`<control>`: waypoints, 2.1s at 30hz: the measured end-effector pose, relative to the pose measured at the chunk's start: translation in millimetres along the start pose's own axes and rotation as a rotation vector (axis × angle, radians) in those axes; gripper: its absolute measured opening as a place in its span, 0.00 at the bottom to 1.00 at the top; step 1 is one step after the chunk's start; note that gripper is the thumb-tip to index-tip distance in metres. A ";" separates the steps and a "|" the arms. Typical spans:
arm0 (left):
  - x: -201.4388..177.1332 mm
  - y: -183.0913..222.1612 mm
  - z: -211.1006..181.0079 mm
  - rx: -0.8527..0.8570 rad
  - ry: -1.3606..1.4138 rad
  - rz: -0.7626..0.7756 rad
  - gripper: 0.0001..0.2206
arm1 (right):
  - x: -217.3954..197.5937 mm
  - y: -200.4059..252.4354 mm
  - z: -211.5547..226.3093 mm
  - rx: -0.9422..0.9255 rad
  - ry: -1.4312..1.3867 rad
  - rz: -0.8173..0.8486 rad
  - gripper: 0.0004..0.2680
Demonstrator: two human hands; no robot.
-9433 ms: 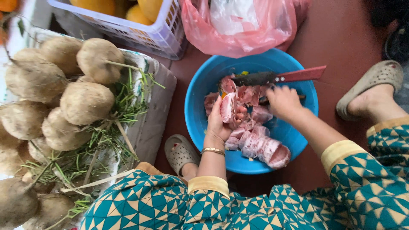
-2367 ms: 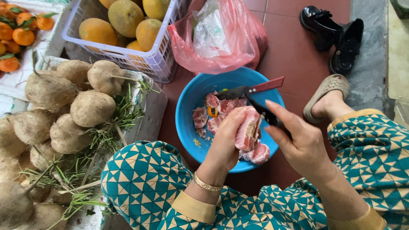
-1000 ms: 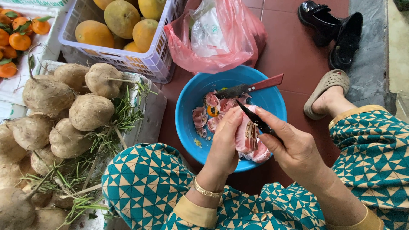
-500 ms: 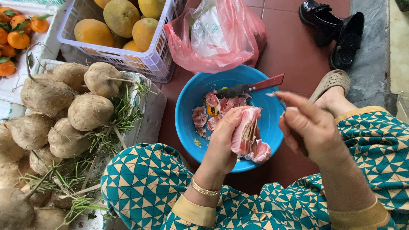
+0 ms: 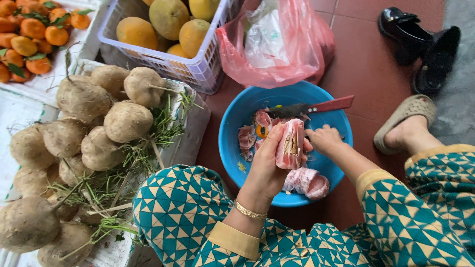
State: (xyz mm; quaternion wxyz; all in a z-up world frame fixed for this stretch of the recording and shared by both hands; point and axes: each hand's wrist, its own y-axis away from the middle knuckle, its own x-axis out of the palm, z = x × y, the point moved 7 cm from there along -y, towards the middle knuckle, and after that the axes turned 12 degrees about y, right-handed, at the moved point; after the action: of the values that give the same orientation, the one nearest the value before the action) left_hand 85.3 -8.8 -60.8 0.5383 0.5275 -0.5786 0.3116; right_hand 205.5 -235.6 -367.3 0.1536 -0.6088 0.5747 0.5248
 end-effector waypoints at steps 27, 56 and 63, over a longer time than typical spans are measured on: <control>-8.8 -4.5 -6.3 0.239 -0.116 -0.228 0.15 | -355.4 201.9 -34.7 0.029 -0.907 -0.949 0.03; 7.6 2.9 -3.8 0.192 -0.096 -0.032 0.17 | -301.4 194.9 -30.0 0.133 -1.851 -0.504 0.05; 8.0 1.3 -8.6 0.267 -0.255 -0.022 0.21 | -319.3 209.3 -25.6 0.061 -1.813 -0.542 0.05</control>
State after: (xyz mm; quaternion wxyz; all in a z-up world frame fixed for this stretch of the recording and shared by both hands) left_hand 87.7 -2.7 -51.0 0.3891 0.6358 -0.5899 0.3105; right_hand 104.6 -145.1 -9.4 0.6742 -0.0775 0.0886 0.7291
